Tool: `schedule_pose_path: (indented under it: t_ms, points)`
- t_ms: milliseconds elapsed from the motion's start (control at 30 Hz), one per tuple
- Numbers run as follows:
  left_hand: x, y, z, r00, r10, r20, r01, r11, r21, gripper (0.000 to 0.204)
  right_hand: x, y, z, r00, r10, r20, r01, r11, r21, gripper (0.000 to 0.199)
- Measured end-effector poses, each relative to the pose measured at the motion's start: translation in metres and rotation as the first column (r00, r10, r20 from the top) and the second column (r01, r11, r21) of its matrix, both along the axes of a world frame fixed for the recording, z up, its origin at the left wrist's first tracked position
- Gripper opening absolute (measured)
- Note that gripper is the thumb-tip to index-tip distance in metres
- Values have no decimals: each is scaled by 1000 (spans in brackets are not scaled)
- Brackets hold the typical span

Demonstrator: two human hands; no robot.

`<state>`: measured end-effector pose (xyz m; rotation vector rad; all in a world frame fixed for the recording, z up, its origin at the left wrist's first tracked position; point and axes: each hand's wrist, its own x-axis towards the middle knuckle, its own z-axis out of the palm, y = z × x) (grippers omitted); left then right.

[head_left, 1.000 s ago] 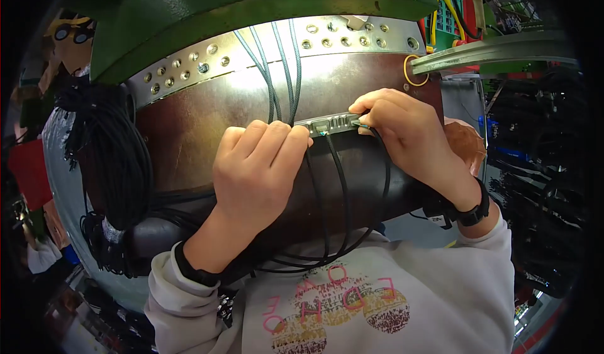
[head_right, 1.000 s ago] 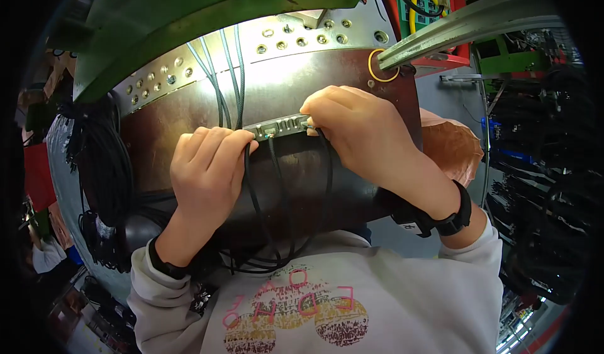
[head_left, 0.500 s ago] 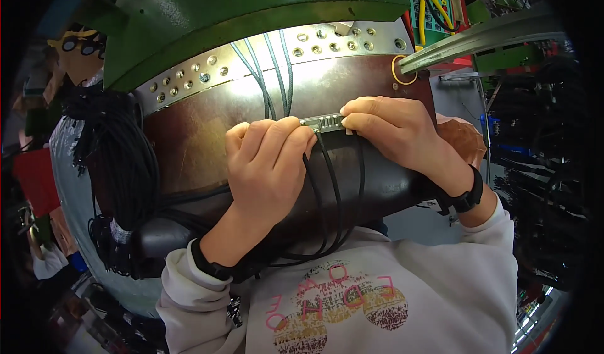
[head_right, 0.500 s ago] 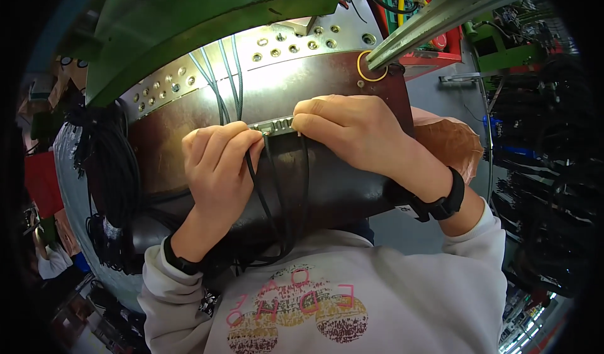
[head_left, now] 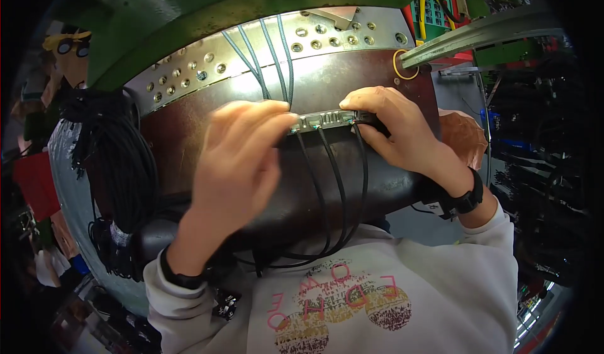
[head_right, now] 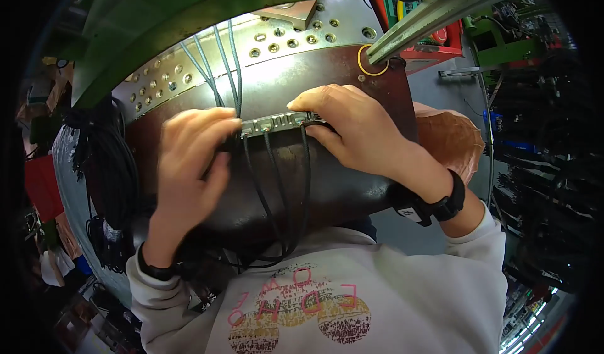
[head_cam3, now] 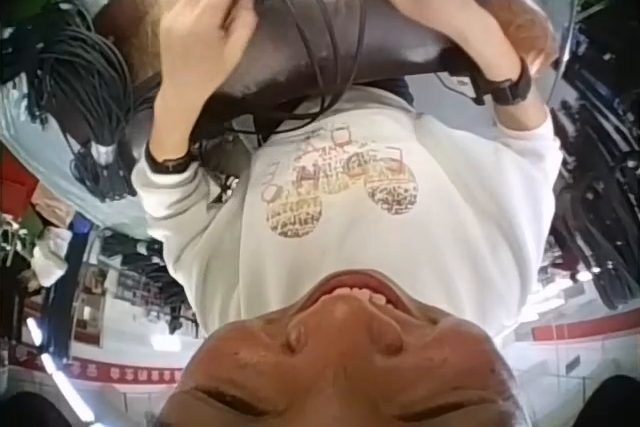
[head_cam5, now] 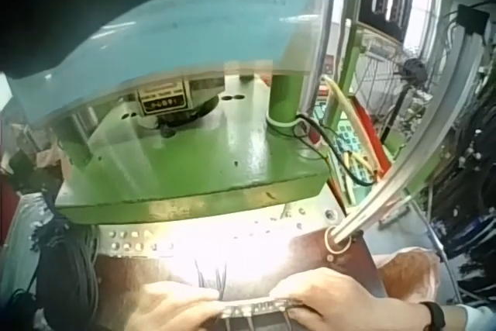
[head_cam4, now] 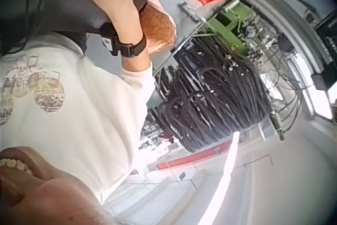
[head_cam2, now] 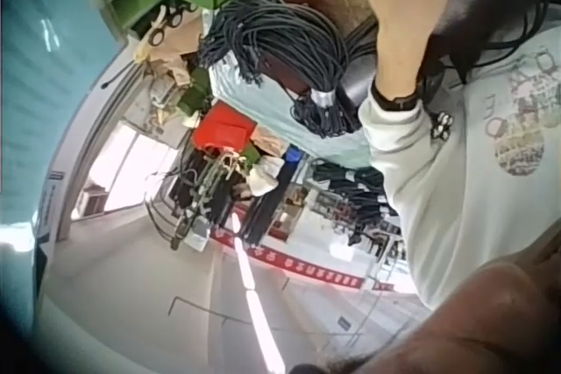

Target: The person picks up cables, inserts the ends into a metal fixture, and presses a lever to process them. They then remove the cables, place them into a holder, and repeat the process with another set.

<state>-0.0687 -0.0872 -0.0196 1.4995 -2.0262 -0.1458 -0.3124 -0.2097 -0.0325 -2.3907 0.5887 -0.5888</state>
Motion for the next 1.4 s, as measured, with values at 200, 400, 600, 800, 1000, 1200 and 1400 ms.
schedule_pose_path:
  t_ms: [200,400,600,800,1000,1200,1400]
  points:
    - [42,-58,19,112,556,-823,44,825,564,46,3,-32,22,985,-163,-48,169,970,177,25]
    - [21,-113,-24,-404,359,-842,688,725,-21,47,60,-103,16,977,-103,187,94,994,56,26]
    - [20,-95,-28,-330,345,-879,585,805,97,54,90,-120,4,947,-229,226,170,952,253,28]
    - [18,-100,-29,-324,402,-856,580,799,155,56,109,-133,10,948,-239,210,197,959,204,30]
    - [16,-94,4,-283,384,-879,522,830,196,53,135,-145,19,958,-250,140,233,964,129,31]
    - [17,-54,26,-331,570,-752,620,732,282,38,109,-126,18,972,-139,189,114,984,139,32]
    - [11,-58,8,-301,555,-776,592,746,304,34,124,-117,21,980,-119,159,110,992,63,34]
